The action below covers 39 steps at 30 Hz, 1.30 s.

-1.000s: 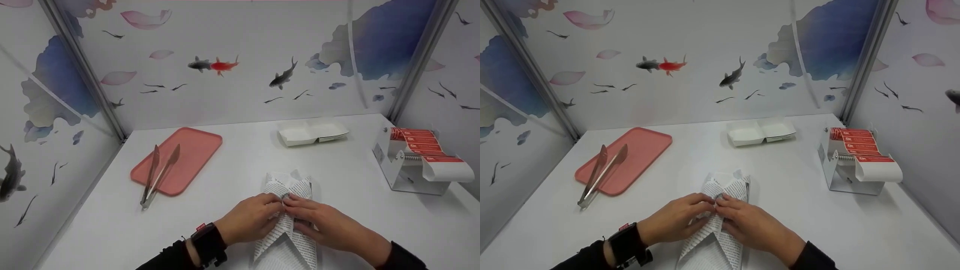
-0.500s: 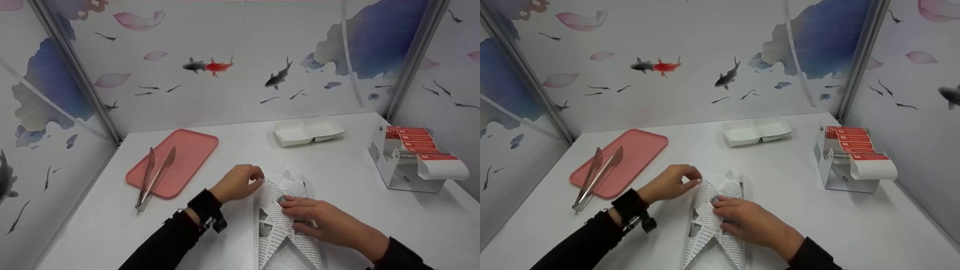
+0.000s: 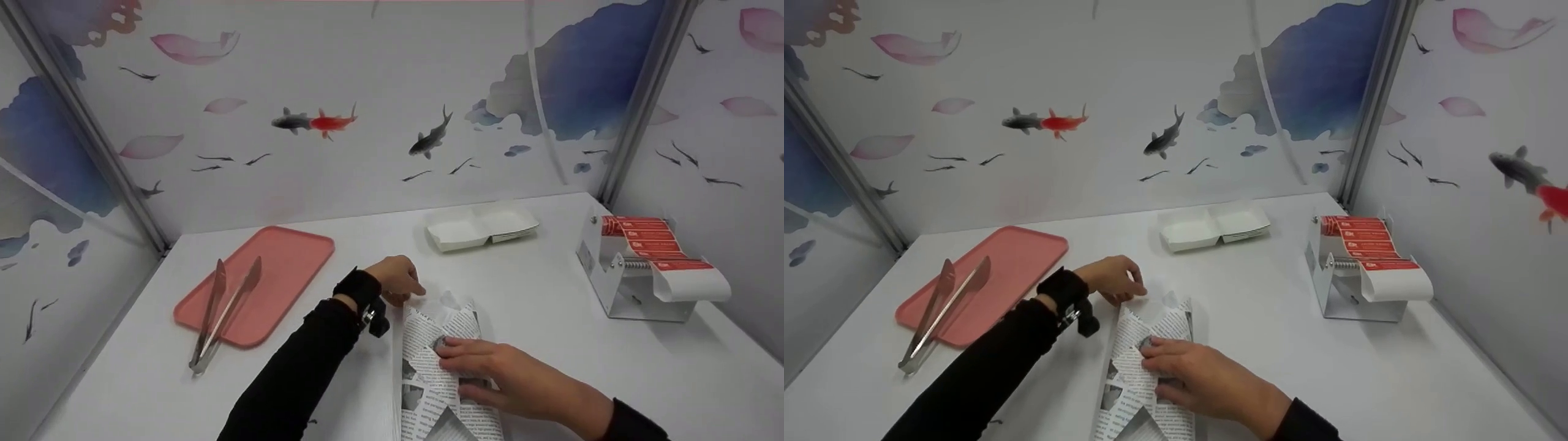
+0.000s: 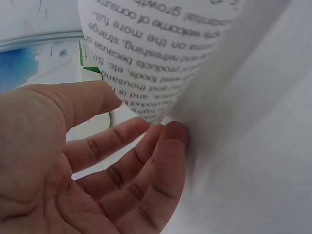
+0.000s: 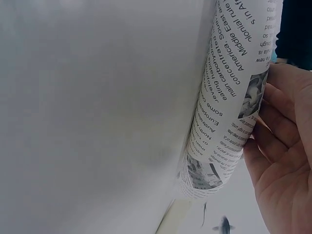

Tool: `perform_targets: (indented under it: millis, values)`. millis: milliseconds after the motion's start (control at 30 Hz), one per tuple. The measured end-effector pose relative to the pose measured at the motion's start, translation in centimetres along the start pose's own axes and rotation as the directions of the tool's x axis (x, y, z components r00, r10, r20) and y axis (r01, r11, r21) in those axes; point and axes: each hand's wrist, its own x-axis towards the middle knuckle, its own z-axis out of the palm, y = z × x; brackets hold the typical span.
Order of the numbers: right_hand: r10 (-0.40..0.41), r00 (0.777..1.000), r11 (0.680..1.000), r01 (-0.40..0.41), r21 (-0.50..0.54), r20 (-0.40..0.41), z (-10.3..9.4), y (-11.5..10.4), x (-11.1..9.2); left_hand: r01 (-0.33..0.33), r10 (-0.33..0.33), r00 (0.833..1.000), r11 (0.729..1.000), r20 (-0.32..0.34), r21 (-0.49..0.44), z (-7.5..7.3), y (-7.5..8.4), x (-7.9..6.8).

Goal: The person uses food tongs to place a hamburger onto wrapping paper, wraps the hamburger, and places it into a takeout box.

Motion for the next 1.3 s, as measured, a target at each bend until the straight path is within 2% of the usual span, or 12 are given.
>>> perform_targets:
  millis: [100, 267, 400, 500, 567, 700, 833, 933, 1000, 1067, 1200, 1300]
  values:
    - [0.012, 1.0, 1.0, -0.012, 0.009, 0.018, 0.0, -0.2, 0.2, 0.036, -0.037, 0.999, 0.999, 0.015, 0.003, 0.1, 0.0, -0.2]
    - [0.025, 0.999, 1.0, -0.026, 0.013, 0.031, 0.0, -0.3, 0.4, 0.009, -0.008, 1.0, 0.999, 0.026, -0.051, 0.3, -0.2, 0.1]
    - [-0.006, 1.0, 1.0, 0.006, 0.007, 0.016, 0.2, -0.3, 0.4, 0.0, 0.002, 1.0, 0.994, 0.016, -0.114, 0.7, -0.5, 0.6]
    - [-0.033, 0.999, 0.999, 0.033, 0.013, 0.004, 0.5, -0.3, 0.3, -0.038, 0.037, 0.999, 0.991, -0.016, -0.126, 1.1, -0.5, 0.6]
    - [-0.043, 0.999, 0.999, 0.043, 0.02, 0.0, 0.6, -0.3, 0.3, -0.093, 0.089, 0.995, 0.989, -0.041, -0.115, 1.3, -0.6, 0.4]
    - [-0.04, 0.999, 0.999, 0.04, 0.023, -0.001, 0.7, -0.3, 0.3, -0.235, 0.225, 0.97, 0.965, -0.093, -0.116, 1.1, -0.6, -0.3]
    - [-0.028, 1.0, 1.0, 0.028, 0.011, 0.002, 0.5, -0.2, 0.4, -0.363, 0.345, 0.93, 0.914, -0.125, -0.181, 0.6, -0.9, -1.2]
    - [-0.024, 1.0, 1.0, 0.024, 0.006, -0.002, 0.4, 0.1, 0.3, -0.426, 0.404, 0.904, 0.872, -0.138, -0.241, 0.4, -1.0, -1.9]
    - [-0.036, 0.999, 0.999, 0.036, -0.002, -0.015, 0.3, 0.2, 0.2, -0.44, 0.418, 0.898, 0.86, -0.14, -0.256, 0.4, -1.1, -2.3]
    - [-0.056, 0.998, 0.998, 0.056, -0.008, -0.035, 0.2, 0.4, 0.1, -0.435, 0.413, 0.9, 0.862, -0.135, -0.259, 0.5, -1.3, -2.6]
    - [-0.084, 0.995, 0.996, 0.083, -0.016, -0.055, 0.0, 0.5, 0.2, -0.362, 0.349, 0.932, 0.9, -0.099, -0.243, 0.6, -1.9, -2.8]
    - [-0.08, 0.995, 0.997, 0.079, -0.008, -0.052, 0.0, 0.6, 0.2, -0.311, 0.304, 0.95, 0.914, -0.068, -0.259, 0.7, -2.5, -2.9]
